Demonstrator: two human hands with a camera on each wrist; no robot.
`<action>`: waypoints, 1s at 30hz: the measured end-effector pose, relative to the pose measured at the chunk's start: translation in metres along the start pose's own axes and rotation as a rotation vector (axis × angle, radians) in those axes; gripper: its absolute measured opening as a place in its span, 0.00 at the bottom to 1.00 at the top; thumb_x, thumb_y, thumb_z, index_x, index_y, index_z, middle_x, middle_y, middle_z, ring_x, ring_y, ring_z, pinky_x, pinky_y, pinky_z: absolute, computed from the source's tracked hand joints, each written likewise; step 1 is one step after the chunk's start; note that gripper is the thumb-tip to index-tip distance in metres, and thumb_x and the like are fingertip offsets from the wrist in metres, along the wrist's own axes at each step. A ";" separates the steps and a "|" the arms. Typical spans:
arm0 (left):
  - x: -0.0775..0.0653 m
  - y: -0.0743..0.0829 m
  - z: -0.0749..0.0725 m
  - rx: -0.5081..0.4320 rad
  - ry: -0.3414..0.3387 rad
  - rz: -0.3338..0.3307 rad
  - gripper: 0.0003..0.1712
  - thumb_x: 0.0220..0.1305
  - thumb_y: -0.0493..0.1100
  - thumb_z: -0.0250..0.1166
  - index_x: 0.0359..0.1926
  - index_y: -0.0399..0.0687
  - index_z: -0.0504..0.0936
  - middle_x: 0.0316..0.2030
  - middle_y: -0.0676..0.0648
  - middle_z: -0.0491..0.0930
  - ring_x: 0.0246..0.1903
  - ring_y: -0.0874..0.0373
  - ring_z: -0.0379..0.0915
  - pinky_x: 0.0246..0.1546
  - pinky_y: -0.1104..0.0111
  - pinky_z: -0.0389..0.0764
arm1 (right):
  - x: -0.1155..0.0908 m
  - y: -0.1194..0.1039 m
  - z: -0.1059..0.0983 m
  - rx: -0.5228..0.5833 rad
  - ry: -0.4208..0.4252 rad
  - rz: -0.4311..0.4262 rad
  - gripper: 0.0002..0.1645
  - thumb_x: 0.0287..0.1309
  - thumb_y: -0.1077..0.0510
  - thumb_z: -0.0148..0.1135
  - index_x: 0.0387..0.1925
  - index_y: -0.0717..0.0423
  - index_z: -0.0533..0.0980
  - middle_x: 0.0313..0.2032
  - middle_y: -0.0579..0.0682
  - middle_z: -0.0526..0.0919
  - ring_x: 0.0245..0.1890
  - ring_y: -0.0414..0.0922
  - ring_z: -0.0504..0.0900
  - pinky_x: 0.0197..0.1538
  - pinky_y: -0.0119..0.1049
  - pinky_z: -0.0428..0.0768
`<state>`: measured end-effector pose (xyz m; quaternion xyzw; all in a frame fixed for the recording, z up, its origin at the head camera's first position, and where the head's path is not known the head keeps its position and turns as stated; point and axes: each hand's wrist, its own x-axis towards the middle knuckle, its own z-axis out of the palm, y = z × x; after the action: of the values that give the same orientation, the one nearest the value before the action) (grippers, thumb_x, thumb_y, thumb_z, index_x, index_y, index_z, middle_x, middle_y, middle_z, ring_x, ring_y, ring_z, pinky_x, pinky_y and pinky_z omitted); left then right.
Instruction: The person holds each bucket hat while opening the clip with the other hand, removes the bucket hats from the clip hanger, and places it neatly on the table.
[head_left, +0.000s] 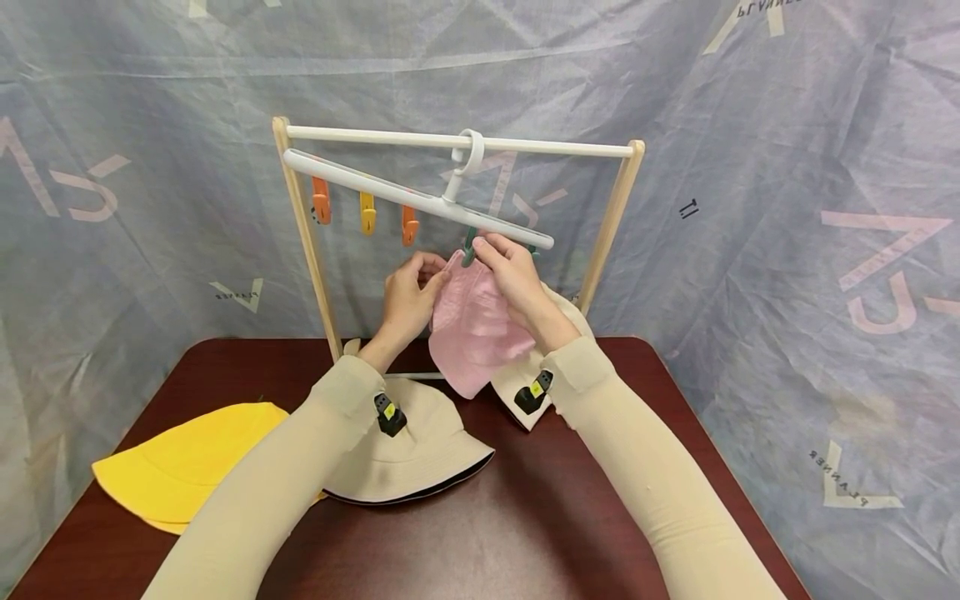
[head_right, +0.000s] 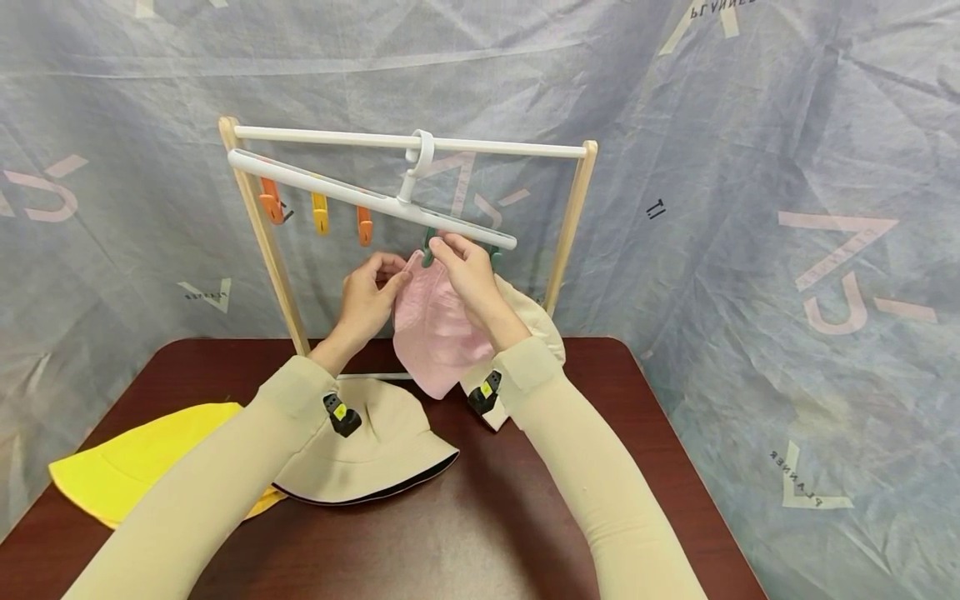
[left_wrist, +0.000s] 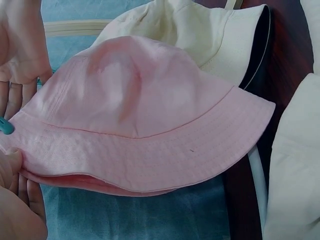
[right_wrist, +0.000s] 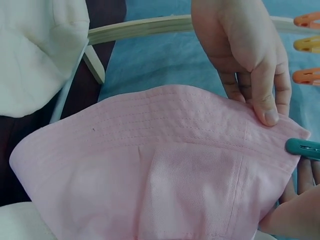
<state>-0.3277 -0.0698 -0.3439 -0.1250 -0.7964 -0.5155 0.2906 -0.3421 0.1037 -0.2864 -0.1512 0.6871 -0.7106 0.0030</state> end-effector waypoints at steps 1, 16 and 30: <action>0.000 0.000 0.000 0.001 0.001 0.000 0.08 0.65 0.46 0.67 0.41 0.49 0.82 0.34 0.51 0.83 0.34 0.60 0.77 0.36 0.69 0.77 | 0.000 0.000 0.000 0.027 -0.004 0.011 0.28 0.68 0.50 0.58 0.64 0.59 0.71 0.61 0.52 0.76 0.60 0.42 0.75 0.63 0.35 0.71; 0.001 -0.002 0.001 0.006 0.002 -0.013 0.08 0.65 0.46 0.66 0.41 0.49 0.81 0.34 0.50 0.83 0.34 0.60 0.76 0.37 0.69 0.76 | 0.004 0.002 -0.002 0.173 -0.045 0.042 0.27 0.68 0.57 0.59 0.64 0.64 0.70 0.57 0.58 0.79 0.60 0.45 0.75 0.64 0.34 0.70; -0.001 -0.002 0.000 -0.010 -0.002 -0.017 0.07 0.65 0.46 0.66 0.41 0.49 0.81 0.34 0.50 0.82 0.34 0.60 0.77 0.37 0.69 0.77 | 0.006 -0.002 0.004 0.164 0.032 0.070 0.28 0.66 0.55 0.62 0.62 0.65 0.71 0.57 0.58 0.79 0.59 0.46 0.75 0.63 0.34 0.71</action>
<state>-0.3280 -0.0708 -0.3464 -0.1204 -0.7951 -0.5218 0.2846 -0.3465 0.0982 -0.2834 -0.1150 0.6313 -0.7664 0.0290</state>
